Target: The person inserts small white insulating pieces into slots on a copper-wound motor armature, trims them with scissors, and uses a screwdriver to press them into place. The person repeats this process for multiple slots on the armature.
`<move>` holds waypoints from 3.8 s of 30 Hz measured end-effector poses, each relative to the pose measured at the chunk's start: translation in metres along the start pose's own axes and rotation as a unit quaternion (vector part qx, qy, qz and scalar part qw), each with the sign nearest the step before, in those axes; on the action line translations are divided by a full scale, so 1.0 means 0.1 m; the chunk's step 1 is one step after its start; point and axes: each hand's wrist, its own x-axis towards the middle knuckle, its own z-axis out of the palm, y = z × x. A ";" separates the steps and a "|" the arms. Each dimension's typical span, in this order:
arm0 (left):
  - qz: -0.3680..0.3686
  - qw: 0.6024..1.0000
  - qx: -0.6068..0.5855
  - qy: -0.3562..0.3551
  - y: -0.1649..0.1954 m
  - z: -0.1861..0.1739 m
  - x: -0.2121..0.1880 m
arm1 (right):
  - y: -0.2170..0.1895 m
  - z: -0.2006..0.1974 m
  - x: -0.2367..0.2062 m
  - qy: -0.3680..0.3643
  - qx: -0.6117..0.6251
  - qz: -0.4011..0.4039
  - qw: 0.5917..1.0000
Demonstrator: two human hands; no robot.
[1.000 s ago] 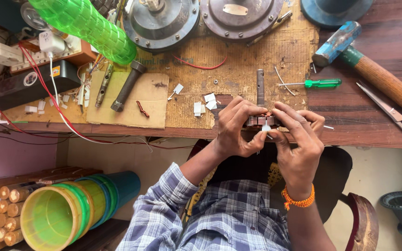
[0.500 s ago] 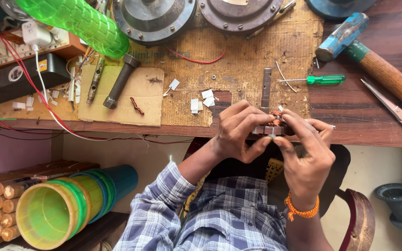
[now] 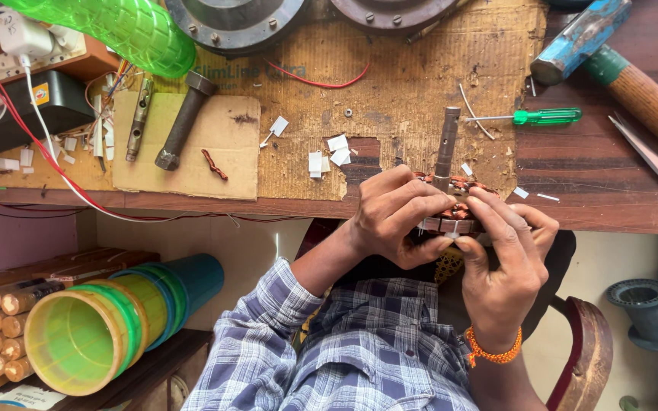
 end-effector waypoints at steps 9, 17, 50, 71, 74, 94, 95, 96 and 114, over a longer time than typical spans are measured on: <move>-0.022 1.000 -0.004 0.013 0.05 -0.05 -0.01 | -0.12 0.00 0.01 -0.016 -0.004 0.011 1.000; -0.097 0.995 0.014 0.016 0.19 -0.08 0.08 | -0.17 -0.03 0.11 -0.017 0.008 0.012 1.000; -0.138 0.989 -0.043 0.044 0.10 0.01 -0.03 | 0.85 -0.69 0.48 0.046 0.526 0.021 0.849; -0.135 0.989 -0.049 0.043 0.23 0.00 -0.08 | 0.09 -0.44 0.40 -0.014 0.378 -0.036 0.925; -0.137 0.989 -0.045 0.039 0.24 0.00 -0.07 | 0.11 -0.47 0.37 -0.018 0.362 -0.053 0.930; -0.136 0.989 -0.052 0.024 0.30 -0.04 -0.04 | 0.09 -0.56 0.41 -0.047 0.305 -0.084 0.948; -0.138 0.989 -0.055 0.023 0.31 -0.05 -0.04 | 0.08 -0.55 0.43 -0.049 0.295 -0.089 0.950; -0.138 0.989 -0.058 0.021 0.31 -0.05 -0.02 | 0.06 -0.54 0.44 -0.051 0.286 -0.093 0.952; -0.186 0.982 0.013 0.001 0.51 -0.06 0.16 | -0.04 -0.33 0.25 -0.053 0.150 -0.065 0.985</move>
